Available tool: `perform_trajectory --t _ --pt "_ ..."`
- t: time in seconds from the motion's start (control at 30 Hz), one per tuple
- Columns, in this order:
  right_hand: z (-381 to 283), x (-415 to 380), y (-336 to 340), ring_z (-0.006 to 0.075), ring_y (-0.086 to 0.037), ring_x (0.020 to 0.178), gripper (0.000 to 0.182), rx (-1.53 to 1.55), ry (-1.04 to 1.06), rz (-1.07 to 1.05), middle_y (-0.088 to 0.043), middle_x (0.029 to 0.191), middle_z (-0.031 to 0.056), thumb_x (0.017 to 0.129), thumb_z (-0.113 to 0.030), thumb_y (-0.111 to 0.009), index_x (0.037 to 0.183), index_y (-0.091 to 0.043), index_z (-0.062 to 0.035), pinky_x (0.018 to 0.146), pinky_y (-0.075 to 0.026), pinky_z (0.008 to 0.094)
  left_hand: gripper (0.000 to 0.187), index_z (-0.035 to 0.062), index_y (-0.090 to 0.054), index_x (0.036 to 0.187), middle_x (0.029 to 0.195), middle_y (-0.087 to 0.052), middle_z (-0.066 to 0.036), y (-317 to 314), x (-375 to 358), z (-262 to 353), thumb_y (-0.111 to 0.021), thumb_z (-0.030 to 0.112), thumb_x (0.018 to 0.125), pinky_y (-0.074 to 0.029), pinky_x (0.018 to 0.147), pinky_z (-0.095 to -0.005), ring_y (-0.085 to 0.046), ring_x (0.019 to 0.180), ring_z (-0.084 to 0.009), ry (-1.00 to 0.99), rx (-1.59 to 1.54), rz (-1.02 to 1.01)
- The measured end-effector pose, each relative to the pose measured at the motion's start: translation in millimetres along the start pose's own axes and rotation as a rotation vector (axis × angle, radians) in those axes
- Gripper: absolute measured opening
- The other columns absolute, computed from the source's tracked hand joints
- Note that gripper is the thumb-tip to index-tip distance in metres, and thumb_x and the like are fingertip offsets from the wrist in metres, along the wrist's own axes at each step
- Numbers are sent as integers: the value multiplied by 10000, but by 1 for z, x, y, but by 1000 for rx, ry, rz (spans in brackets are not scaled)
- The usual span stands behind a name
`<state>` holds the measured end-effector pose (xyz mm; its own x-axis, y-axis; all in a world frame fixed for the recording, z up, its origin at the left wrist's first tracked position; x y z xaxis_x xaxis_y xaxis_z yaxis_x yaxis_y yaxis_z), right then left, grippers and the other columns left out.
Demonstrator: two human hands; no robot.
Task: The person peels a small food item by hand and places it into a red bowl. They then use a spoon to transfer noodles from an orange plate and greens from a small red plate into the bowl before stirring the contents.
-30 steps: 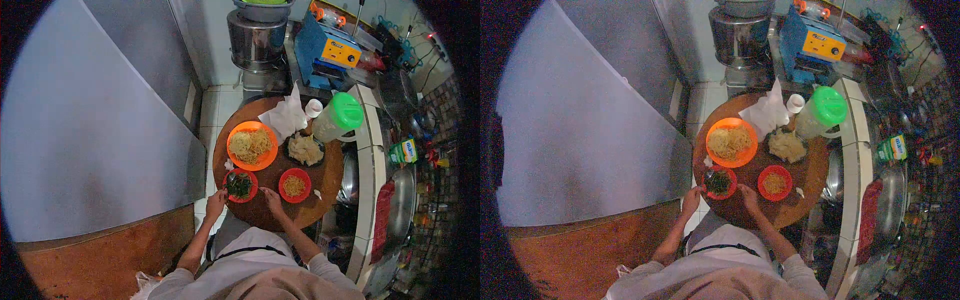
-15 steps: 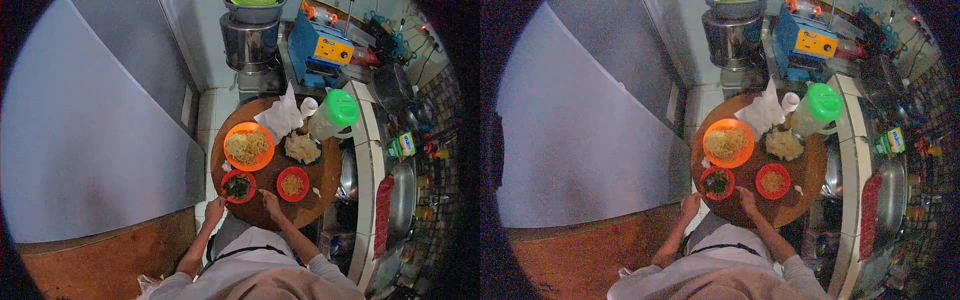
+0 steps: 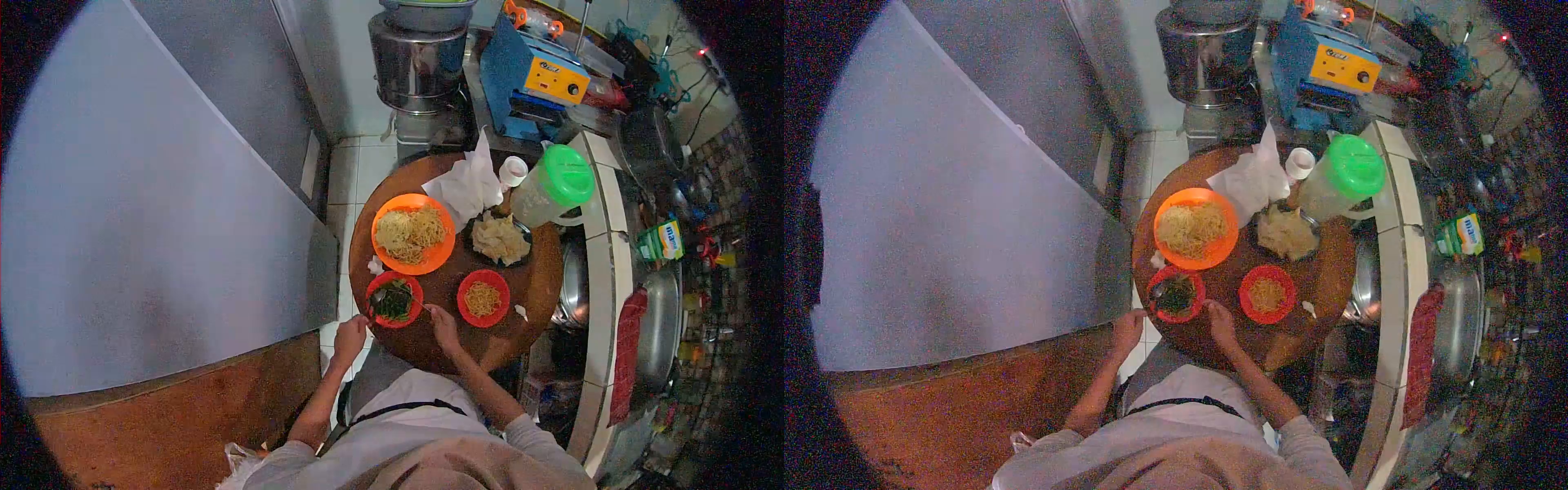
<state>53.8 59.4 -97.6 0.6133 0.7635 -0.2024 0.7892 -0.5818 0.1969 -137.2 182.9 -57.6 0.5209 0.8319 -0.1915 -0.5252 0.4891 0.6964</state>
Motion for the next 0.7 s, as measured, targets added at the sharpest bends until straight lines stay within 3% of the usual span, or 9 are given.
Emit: perform_trajectory --t 0.07,0.13,0.17,0.23,0.33,0.57,0.7 --pt "-3 0 0 75 -365 496 302 -48 58 28 -411 573 -30 862 -281 -390 971 -550 -50 458 -326 223 209 69 -568 800 705 -577 -155 2 0 5 -417 212 806 -436 588 -408 -555 673 -333 -13 -26 -7" --pt "-12 0 4 124 -480 617 308 -159 -27 -31 -521 676 35 860 -276 -387 978 -539 -35 585 -397 261 209 68 -569 803 706 -577 -157 2 0 7 -415 209 805 -436 596 -411 -555 680 -336 17 2 -27" --pt "-17 0 4 124 -480 617 308 -160 -27 -30 -521 676 35 860 -276 -387 978 -539 -35 585 -397 261 209 68 -570 807 707 -576 -159 2 1 8 -413 206 803 -436 603 -414 -554 687 -338 43 31 -47" --pt "-19 0 3 172 -531 816 304 -248 -19 -17 -572 861 108 860 -264 -378 973 -540 -32 737 -396 284 210 65 -569 809 712 -574 -166 2 2 10 -415 207 802 -435 611 -420 -553 695 -339 37 13 -46" --pt "-14 -1 2 214 -512 937 313 -189 -32 -37 -555 982 126 861 -261 -364 978 -534 -25 813 -370 301 215 60 -566 812 721 -570 -180 0 2 11 -415 213 802 -432 621 -432 -550 709 -345 66 30 -60" --pt "-25 -2 12 212 -524 904 317 -265 5 -34 -566 946 127 860 -263 -368 991 -532 -26 800 -375 301 240 52 -552 820 704 -558 -198 -4 8 1 -392 231 816 -417 595 -453 -539 698 -373 76 31 -24" --pt "-26 -2 17 146 -507 704 315 -204 7 -42 -545 746 67 859 -269 -371 992 -536 -35 645 -393 264 240 53 -539 835 700 -557 -200 0 11 1 -386 237 823 -417 594 -451 -538 700 -374 -3 39 0"
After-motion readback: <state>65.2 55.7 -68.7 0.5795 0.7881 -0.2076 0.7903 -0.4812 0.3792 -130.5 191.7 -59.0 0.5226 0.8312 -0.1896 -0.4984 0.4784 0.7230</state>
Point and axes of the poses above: each hand's wrist, its own x-axis towards the middle knuckle, its own y-axis out of the back of the hand, z = x × y, the point moved 2 cm from there along x, towards the middle knuckle
